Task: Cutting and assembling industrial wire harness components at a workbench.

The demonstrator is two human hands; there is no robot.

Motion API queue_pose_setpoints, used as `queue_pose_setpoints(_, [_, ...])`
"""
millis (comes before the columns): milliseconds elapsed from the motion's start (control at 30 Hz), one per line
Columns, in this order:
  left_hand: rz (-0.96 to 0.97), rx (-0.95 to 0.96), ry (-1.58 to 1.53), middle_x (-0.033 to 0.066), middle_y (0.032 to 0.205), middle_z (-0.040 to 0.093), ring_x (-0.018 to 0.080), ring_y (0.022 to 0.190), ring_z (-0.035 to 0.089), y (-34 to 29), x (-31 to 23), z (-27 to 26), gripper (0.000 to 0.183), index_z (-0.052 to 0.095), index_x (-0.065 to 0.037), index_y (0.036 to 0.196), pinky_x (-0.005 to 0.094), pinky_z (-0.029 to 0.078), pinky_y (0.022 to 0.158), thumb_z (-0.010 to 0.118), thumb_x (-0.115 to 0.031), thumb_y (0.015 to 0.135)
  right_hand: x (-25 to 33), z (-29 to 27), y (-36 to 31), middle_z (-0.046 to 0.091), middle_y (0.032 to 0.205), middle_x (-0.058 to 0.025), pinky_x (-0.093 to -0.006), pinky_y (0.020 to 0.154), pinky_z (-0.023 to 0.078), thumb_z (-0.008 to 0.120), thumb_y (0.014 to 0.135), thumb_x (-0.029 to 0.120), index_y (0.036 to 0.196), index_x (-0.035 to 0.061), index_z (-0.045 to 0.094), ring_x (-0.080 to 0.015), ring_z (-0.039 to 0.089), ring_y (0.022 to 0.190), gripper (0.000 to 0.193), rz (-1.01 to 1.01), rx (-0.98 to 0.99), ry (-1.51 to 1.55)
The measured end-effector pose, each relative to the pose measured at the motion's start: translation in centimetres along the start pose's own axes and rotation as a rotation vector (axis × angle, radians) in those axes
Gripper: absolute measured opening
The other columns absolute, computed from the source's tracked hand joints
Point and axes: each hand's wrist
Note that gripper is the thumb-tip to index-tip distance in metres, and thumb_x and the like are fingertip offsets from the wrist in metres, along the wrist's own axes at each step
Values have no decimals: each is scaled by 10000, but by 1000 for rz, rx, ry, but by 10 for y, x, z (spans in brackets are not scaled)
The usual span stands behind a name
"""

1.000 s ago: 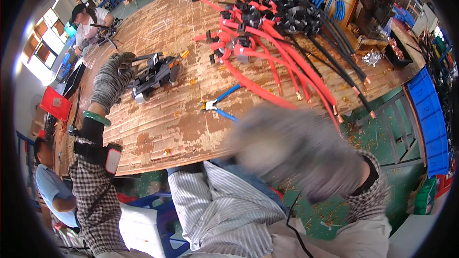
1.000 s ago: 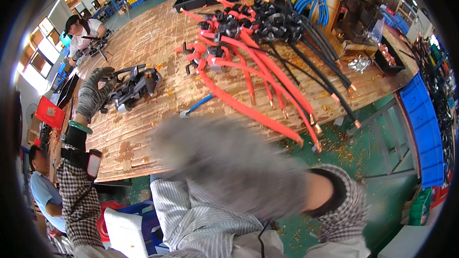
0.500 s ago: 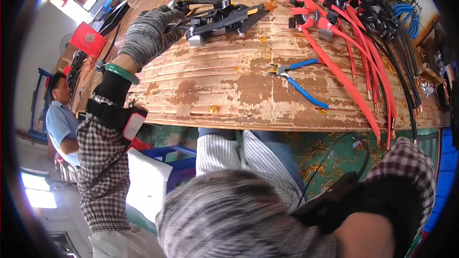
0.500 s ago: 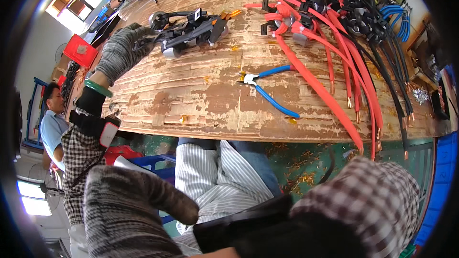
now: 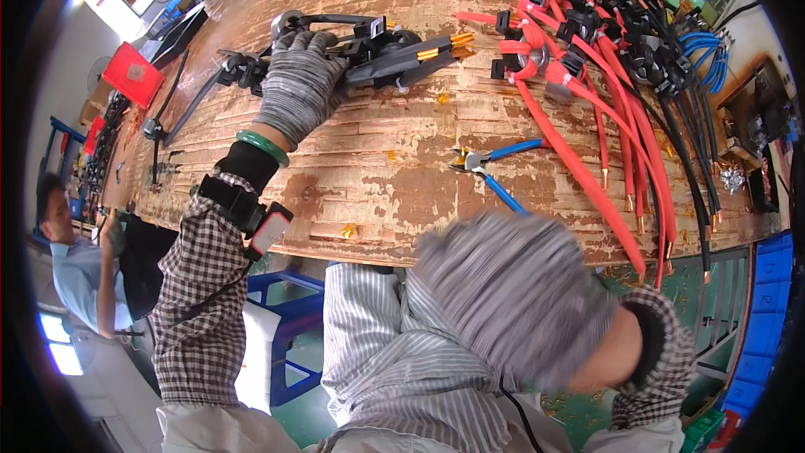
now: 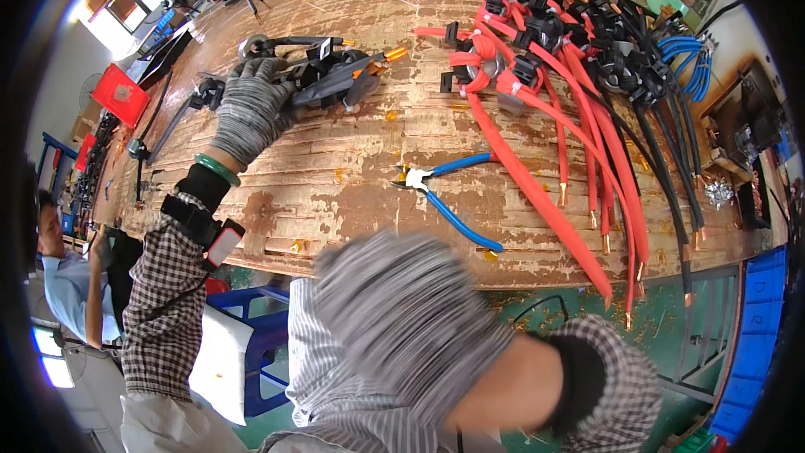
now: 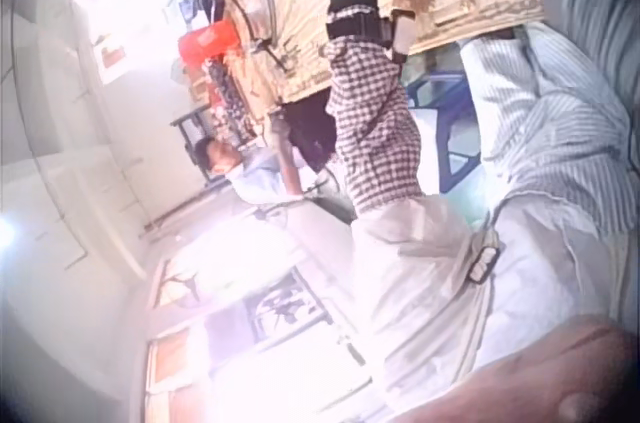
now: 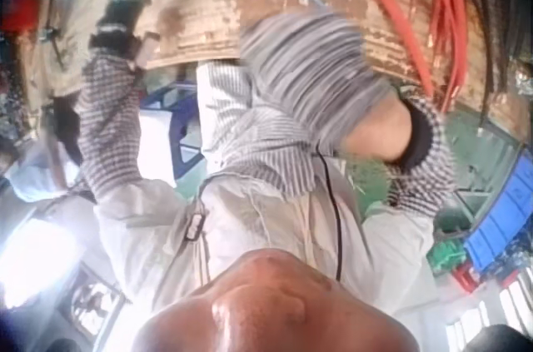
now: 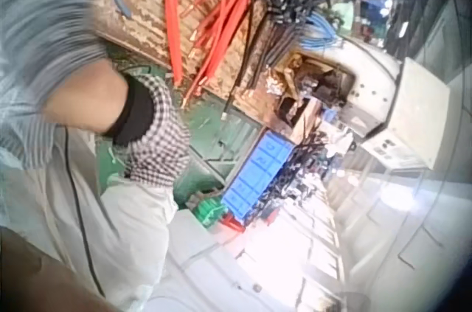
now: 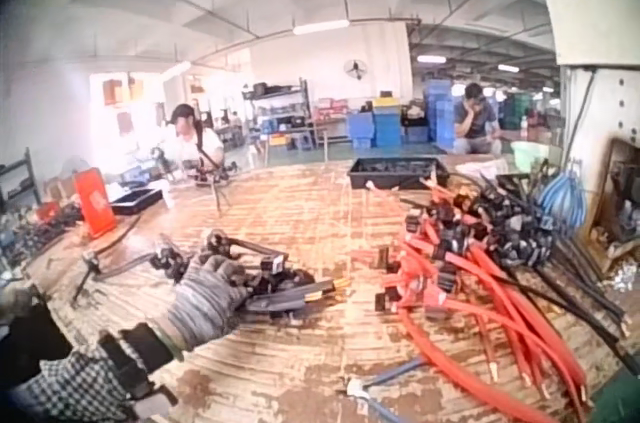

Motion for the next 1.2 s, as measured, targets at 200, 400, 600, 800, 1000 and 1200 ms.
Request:
queue_pose_setpoints(200, [-107,-310,-140,50,1088,538,244,1043,484,-16,32,26,290,598,-141,1026,325,417,877,601,-130,736,-55,56,-39,574,857,-134,-390,716,455,498,829,299,940,9,566,-281,547,831,317,683,270,-277])
queue_pose_setpoints(400, [-276,-570,-1048,61,1022,573,129,791,566,-67,79,-10,303,493,-55,1159,225,473,731,525,-142,870,-56,71,-43,571,829,-134,-383,695,459,505,820,277,917,15,561,-281,551,808,285,597,287,-239])
queue_pose_setpoints(600, [409,-352,-168,75,982,561,240,884,580,-107,48,-55,370,508,-88,1092,359,487,784,591,-196,747,-56,76,-44,572,778,-130,-388,646,459,487,834,228,881,26,557,-285,564,742,219,599,168,-306])
queue_pose_setpoints(800, [446,-98,-148,39,900,557,210,939,538,-93,-17,-35,317,528,-125,1032,385,353,982,560,-229,734,-52,56,-52,594,792,-136,-353,611,460,511,853,176,912,51,536,-269,590,703,140,833,-209,181])
queue_pose_setpoints(1000, [632,30,-321,31,826,572,171,884,560,-62,-60,-48,296,551,-131,1050,429,276,1035,531,-221,768,-47,8,-70,545,730,6,-281,573,440,550,864,233,937,47,523,-123,522,625,201,960,-368,480])
queue_pose_setpoints(1200, [486,295,-727,111,734,569,282,714,582,-61,-61,-64,355,591,-86,986,352,469,661,585,-384,794,-43,15,-73,565,888,-87,-277,752,432,466,899,225,1070,21,511,-169,544,820,270,869,-266,671])
Point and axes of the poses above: each hand's wrist, its own y-axis towards the middle knuckle, its own z-axis out of the palm, x = y × z
